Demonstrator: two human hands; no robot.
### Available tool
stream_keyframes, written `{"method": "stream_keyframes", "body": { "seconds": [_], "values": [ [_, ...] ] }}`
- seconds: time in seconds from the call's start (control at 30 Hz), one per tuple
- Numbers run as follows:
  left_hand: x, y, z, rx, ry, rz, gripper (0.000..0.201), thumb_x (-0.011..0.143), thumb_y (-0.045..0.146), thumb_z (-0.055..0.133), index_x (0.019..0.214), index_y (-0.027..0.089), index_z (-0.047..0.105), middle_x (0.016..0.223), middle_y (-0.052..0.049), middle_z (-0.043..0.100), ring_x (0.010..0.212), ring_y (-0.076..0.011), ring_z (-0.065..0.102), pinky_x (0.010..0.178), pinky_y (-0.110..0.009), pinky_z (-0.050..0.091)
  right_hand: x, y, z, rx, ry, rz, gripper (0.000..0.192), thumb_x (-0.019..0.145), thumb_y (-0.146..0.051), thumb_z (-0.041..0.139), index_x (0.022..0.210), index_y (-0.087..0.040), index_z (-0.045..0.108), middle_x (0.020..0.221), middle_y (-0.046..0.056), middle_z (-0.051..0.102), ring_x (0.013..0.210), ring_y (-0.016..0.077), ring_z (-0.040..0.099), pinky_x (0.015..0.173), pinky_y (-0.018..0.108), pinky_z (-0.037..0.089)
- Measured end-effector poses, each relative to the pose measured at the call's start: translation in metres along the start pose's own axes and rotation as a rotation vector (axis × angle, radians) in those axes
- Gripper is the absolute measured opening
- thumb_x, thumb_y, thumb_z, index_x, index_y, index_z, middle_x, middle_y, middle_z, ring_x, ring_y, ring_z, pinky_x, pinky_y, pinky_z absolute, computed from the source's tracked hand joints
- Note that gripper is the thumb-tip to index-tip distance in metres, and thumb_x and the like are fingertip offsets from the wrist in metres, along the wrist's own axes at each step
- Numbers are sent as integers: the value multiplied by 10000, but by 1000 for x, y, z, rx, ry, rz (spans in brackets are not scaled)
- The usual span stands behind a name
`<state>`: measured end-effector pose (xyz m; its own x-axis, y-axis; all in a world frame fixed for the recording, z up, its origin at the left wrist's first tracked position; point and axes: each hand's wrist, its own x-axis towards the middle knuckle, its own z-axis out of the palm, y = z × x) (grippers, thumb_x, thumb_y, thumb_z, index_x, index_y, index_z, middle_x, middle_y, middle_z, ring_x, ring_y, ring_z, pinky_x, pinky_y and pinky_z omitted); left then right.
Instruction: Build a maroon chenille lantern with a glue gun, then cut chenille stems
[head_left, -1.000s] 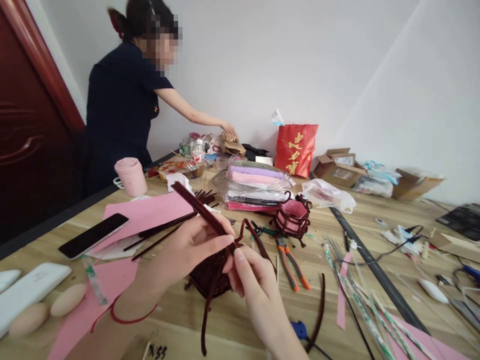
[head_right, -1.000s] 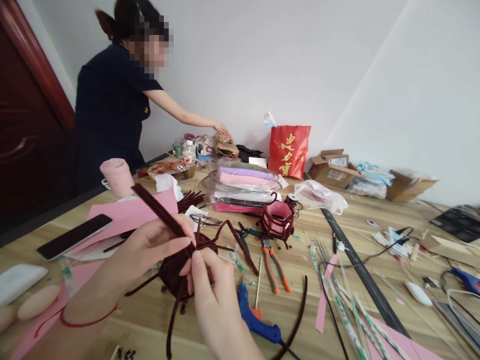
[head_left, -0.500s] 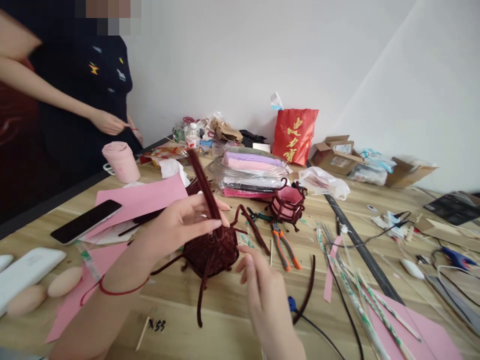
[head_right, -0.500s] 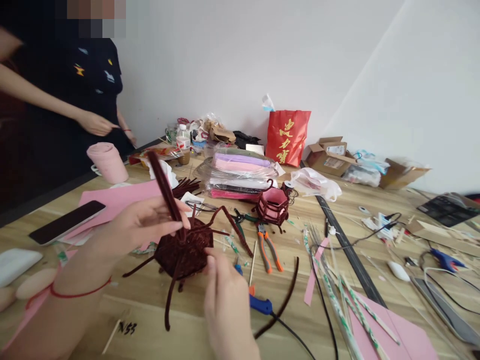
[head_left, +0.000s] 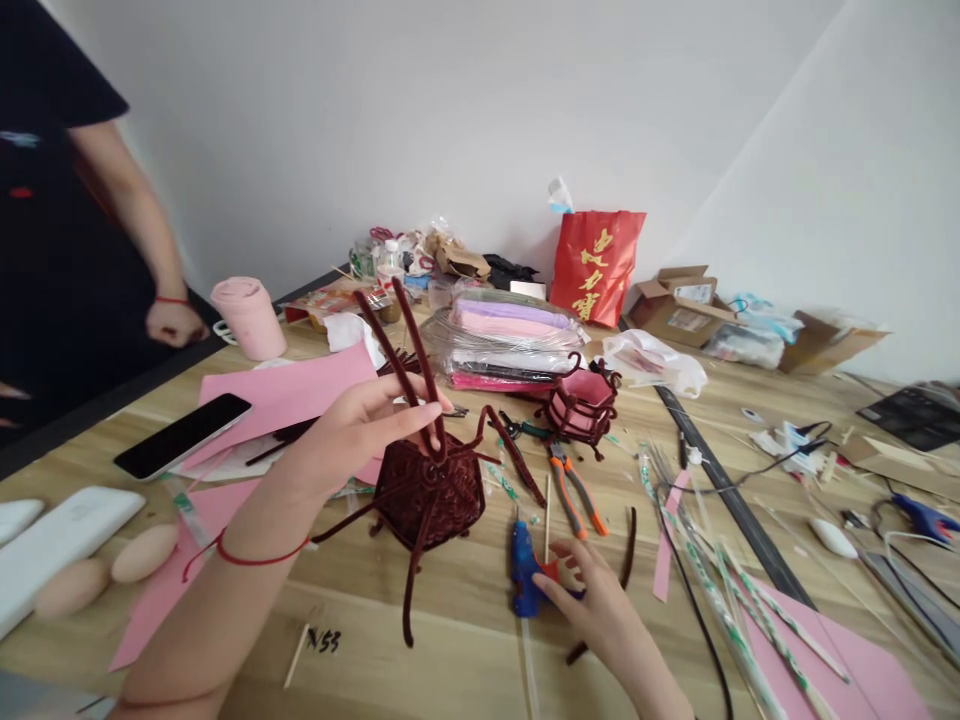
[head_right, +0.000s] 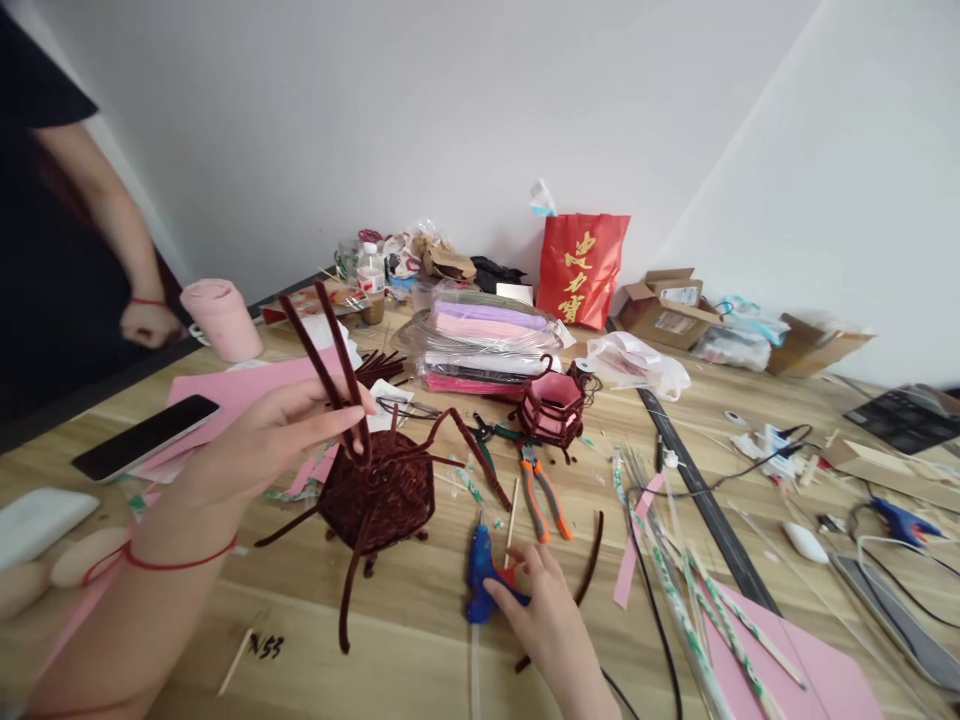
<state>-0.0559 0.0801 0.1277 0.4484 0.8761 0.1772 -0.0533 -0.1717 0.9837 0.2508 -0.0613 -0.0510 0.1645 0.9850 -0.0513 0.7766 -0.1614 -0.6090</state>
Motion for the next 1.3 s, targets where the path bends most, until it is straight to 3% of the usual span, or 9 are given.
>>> {"method": "stream_keyframes", "body": {
  "seconds": [0.2,0.37,0.53,0.67,0.77,0.9,1.13,1.3],
  "values": [
    [0,3,-4,-41,23,-3,208,821,319,713,970,173,710,756,-24,698,727,-160,661,698,-273,554,27,17,-15,-211,203,-13,368,884,-397,437,1122,-166,596,1128,178,631,1132,342,589,980,499,466],
    [0,6,-8,3,70,11,172,822,324,710,925,185,713,712,-11,676,677,-143,631,633,-240,519,63,21,-15,-287,211,75,520,848,-427,510,1231,-80,568,1160,228,616,1161,387,557,999,507,423],
    [-3,5,-16,-35,65,59,167,851,289,686,970,173,698,743,-10,672,705,-131,626,628,-217,501,76,26,-30,-240,245,125,500,802,-464,572,1161,-121,631,1147,212,652,1134,382,597,968,494,442],
    [-5,3,-24,-37,92,85,170,875,226,661,1027,153,680,791,-5,675,738,-118,614,699,-219,509,58,39,-68,-155,304,173,383,840,-411,494,1055,-146,667,1017,178,727,902,307,709,822,417,517],
    [-5,3,-25,-12,97,81,168,878,222,657,1028,150,681,811,-11,680,757,-127,615,709,-233,508,45,39,-83,-83,333,200,358,864,-407,448,964,-162,688,840,156,761,713,272,729,700,381,532],
    [-6,5,-24,-5,80,88,181,872,237,660,1035,160,678,796,-10,659,740,-131,606,690,-243,497,51,21,-72,-10,317,135,347,807,-438,523,895,-174,730,830,125,780,745,278,741,710,369,541],
    [-7,8,-24,-30,92,84,179,846,264,688,1002,175,678,806,-9,666,726,-132,614,688,-249,496,93,-22,-40,30,270,19,276,746,-399,593,771,-187,767,781,112,784,717,282,734,656,347,529],
    [-7,6,-25,-45,75,65,150,859,257,679,974,162,664,793,-7,662,742,-137,620,691,-249,496,117,-36,-27,46,263,-32,268,765,-370,583,785,-171,761,786,109,781,744,264,731,685,332,530]
  ]
}}
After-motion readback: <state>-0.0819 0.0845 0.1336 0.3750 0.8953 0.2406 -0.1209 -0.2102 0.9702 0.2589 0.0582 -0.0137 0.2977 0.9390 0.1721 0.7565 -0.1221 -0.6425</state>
